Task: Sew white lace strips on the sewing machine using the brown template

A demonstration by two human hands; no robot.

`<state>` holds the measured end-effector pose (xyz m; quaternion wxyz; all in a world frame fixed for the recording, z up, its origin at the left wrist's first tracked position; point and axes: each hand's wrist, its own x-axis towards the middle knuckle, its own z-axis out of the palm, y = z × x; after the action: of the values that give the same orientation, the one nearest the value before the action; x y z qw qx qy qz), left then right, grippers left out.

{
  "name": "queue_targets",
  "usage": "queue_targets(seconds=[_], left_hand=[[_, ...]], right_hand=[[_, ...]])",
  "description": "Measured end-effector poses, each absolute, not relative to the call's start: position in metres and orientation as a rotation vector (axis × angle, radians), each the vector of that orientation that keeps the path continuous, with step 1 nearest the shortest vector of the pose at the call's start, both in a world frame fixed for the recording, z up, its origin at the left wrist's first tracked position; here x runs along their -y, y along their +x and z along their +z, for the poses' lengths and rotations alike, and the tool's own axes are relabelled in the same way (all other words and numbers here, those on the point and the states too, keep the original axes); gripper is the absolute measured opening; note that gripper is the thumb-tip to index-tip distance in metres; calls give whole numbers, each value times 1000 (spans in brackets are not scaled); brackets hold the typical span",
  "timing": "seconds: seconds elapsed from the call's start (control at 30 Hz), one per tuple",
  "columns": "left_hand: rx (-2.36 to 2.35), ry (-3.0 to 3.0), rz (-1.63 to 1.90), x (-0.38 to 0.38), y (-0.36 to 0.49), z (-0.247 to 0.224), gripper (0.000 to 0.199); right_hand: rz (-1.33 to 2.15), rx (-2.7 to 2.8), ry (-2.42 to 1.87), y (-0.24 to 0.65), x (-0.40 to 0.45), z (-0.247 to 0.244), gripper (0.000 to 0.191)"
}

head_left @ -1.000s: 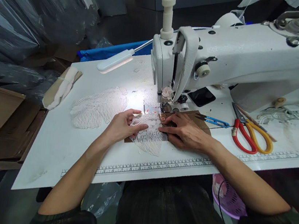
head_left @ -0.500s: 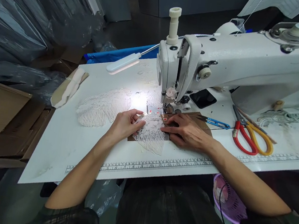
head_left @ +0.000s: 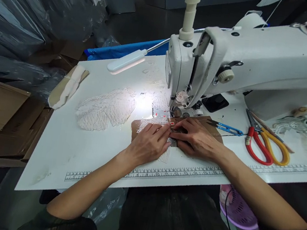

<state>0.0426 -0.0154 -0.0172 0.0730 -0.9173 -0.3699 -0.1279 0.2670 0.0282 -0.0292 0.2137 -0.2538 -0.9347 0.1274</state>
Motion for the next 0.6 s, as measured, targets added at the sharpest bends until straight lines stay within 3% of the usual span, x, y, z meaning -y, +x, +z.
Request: queue_targets(seconds=[0.23, 0.6], left_hand=[[1171, -2711, -291, 16, 40, -21, 41], [1164, -2688, -355, 15, 39, -24, 38]], right_hand=[[350, 2611, -717, 268, -28, -27, 30], [308, 2603, -714, 267, -28, -27, 30]])
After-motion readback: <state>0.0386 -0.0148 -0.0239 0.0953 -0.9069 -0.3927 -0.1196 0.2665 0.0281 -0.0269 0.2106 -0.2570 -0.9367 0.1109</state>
